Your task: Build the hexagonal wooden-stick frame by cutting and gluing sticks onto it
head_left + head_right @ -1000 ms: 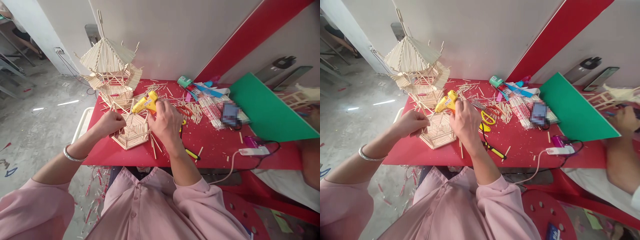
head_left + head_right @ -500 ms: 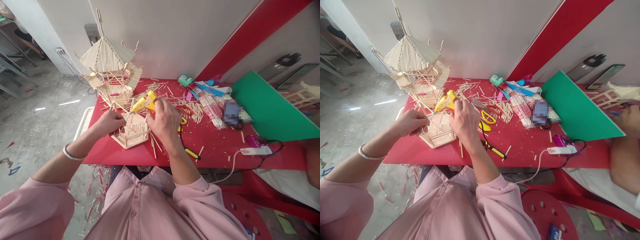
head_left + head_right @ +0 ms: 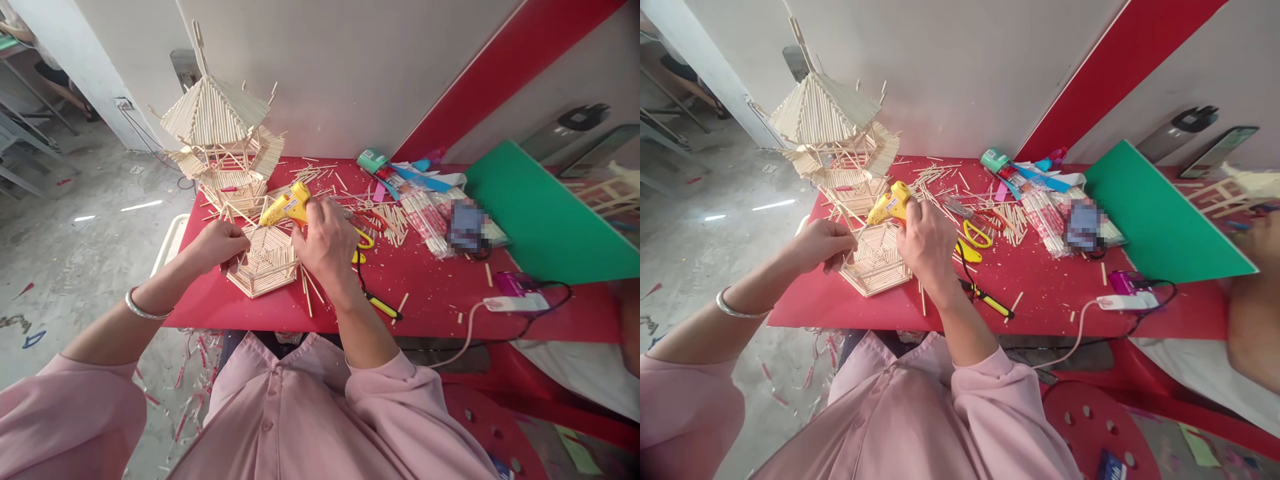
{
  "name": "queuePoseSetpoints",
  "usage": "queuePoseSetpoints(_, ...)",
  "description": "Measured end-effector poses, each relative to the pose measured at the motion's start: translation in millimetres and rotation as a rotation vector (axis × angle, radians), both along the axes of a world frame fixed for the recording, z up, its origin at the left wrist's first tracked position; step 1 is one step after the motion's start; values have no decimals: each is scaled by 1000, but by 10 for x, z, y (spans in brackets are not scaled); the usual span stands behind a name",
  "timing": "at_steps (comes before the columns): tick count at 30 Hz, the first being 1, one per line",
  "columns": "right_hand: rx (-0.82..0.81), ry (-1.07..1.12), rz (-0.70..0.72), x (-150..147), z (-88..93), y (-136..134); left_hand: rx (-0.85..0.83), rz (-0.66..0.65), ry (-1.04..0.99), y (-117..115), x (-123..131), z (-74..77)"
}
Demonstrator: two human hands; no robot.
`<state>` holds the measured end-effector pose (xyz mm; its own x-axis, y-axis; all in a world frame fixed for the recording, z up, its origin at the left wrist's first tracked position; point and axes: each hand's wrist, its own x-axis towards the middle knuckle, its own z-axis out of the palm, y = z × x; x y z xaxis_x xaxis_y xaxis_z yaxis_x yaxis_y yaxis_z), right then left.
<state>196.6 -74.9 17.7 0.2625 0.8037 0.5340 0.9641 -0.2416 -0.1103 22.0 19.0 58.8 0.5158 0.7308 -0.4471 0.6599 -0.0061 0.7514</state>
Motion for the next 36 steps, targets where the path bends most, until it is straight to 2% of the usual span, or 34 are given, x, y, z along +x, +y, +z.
queuePoseSetpoints(36,3,2,-13,-4,-17,-3,-20,-12,22,-2,14,27)
